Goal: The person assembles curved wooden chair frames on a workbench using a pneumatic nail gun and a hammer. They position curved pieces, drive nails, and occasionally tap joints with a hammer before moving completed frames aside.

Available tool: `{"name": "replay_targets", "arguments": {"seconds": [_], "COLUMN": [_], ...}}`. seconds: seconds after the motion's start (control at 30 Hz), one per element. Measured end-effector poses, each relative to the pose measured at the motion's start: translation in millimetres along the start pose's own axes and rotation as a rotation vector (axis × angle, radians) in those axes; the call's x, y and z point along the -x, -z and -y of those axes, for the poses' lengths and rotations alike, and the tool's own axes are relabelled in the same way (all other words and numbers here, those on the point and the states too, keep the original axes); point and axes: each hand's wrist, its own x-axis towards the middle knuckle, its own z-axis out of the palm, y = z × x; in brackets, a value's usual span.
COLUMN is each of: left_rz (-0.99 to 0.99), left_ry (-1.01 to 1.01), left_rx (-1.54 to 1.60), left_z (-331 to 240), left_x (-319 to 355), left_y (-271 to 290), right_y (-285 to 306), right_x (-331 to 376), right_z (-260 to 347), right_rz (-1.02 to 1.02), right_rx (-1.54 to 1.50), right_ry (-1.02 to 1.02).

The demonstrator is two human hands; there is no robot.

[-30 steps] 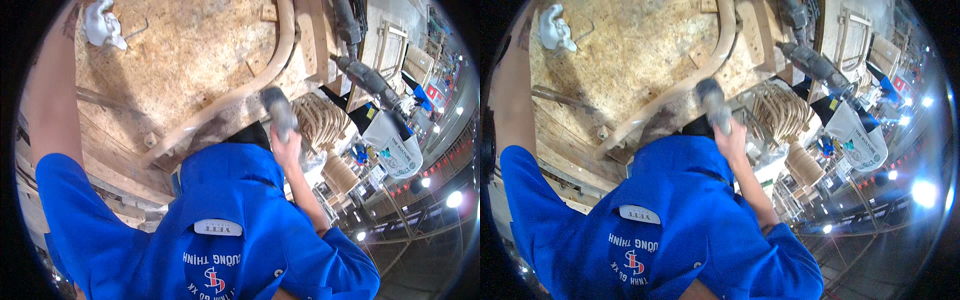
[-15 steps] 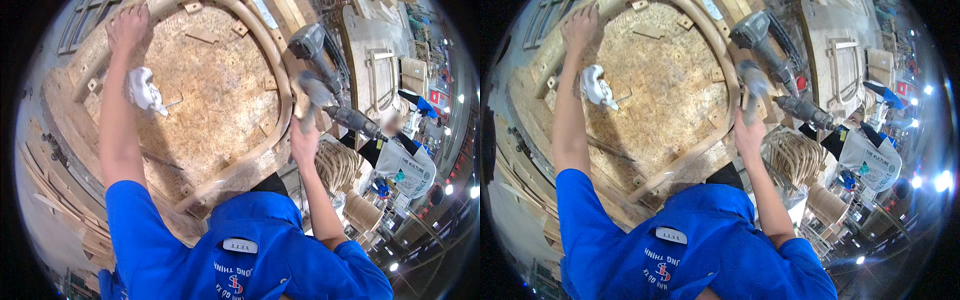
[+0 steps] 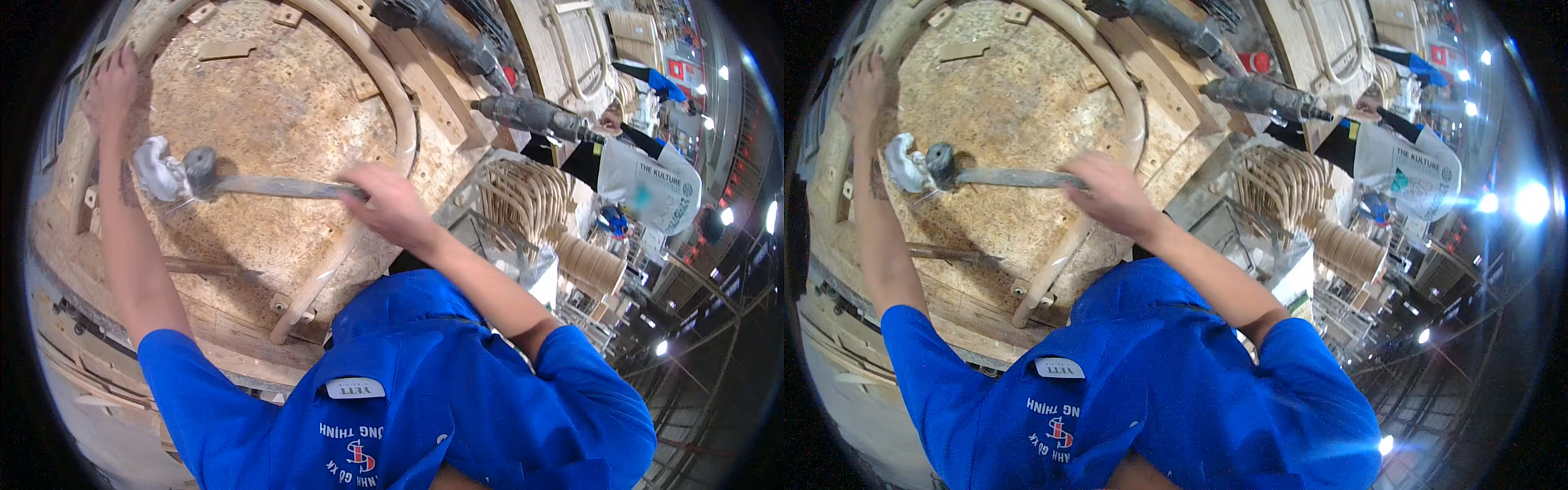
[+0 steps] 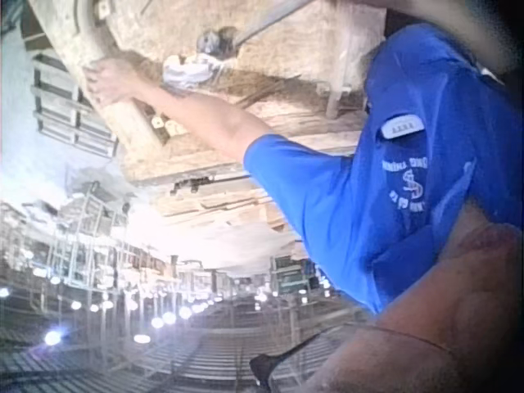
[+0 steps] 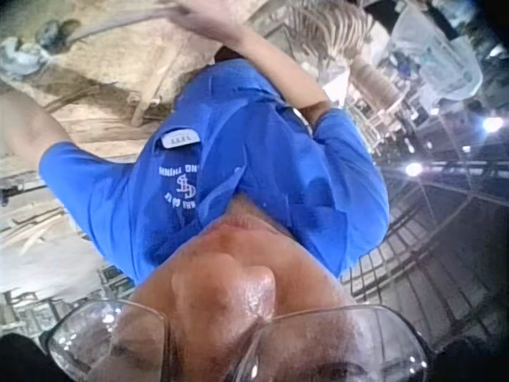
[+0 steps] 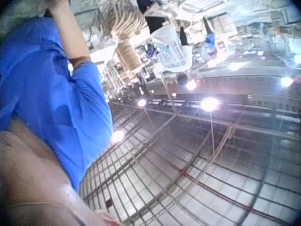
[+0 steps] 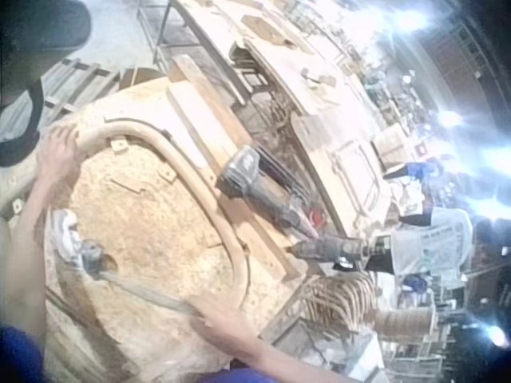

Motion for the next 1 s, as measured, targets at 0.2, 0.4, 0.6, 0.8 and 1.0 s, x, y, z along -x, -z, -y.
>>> {"name": "replay_targets", "arguments": {"seconds": [0.2,0.4,0.6,0.8,1.0], "left_rz": [-0.133,-0.027,0.043,0.218,0.082], "left_ry": [-0.067,-0.026,-0.147,-0.032,0.069], "left_rx": [-0.080,-0.116,-0.143,-0.202,-0.076], "left_z": [27.7,22.4,23.3,22.5,22.4], "left_x": [-2.3,2.8,-0.4,-3.7,1.7], "left_y": [-6.2,-2.7,5.2,21.2,-1.4], "right_y": [97.4,203.2,177.7,165.9,181.5], "right_x": [91.3,8.8,-142.4,-182.4,-205.9], "right_z": [-34.8,7.2,20.3,-43.1,-43.1], "right_rz": [-0.278,-0.894,0.065,0.345,0.458], "right_rx": [0.176,-0.131,0.806,0.842,0.728], "right_ry": [-0.403,0.198,-0.262,-0.238,-0.313]}}
